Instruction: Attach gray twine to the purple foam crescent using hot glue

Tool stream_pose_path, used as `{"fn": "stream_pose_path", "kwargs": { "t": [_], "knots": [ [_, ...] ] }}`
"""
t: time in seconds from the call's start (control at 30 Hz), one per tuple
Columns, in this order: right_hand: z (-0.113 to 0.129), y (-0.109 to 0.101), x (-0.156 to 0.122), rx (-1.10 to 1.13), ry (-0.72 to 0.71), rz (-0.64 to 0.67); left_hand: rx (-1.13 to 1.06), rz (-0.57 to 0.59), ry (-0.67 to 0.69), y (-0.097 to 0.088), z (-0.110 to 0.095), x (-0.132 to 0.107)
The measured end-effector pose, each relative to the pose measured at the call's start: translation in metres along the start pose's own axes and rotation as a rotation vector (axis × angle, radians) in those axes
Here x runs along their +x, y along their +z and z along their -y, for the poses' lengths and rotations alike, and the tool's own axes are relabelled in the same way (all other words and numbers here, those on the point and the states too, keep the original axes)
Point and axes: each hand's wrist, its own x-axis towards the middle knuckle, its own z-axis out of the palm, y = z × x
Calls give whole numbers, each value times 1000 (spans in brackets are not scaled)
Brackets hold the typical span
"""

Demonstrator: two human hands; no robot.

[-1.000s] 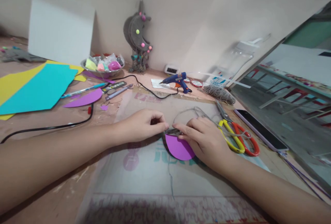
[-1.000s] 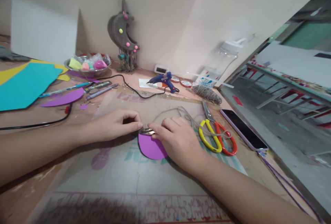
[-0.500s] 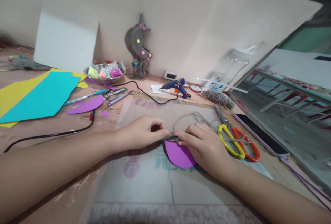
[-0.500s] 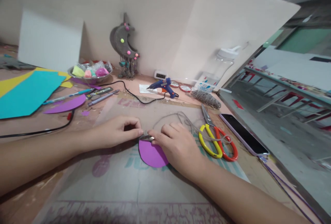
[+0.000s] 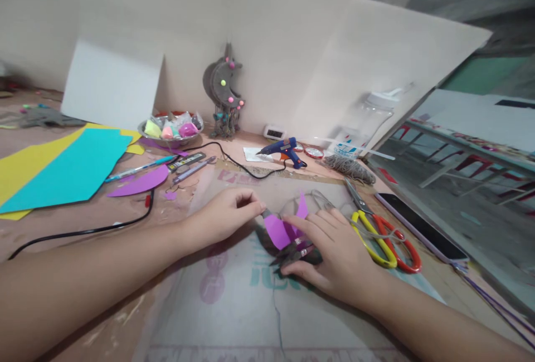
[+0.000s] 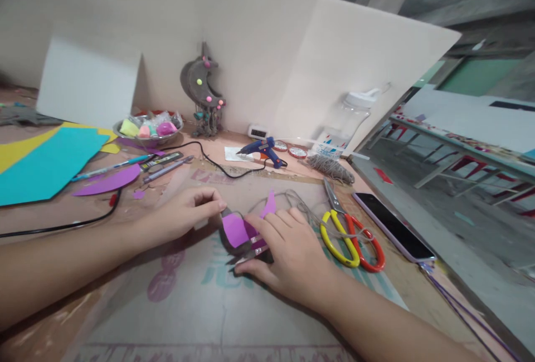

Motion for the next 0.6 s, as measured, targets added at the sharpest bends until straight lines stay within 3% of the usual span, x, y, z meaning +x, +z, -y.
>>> {"fn": "stream_pose_path", "kwargs": {
  "t": [0.2, 0.37, 0.6],
  "knots": [
    [-3, 6, 0, 12, 31, 19, -14, 18, 25, 0, 2, 0],
    [-4, 6, -1, 46, 68, 29, 15, 104, 80, 0, 3, -1],
    [-5, 7, 0, 43, 55, 24, 47, 94, 78, 0, 1, -1]
  ]
}}
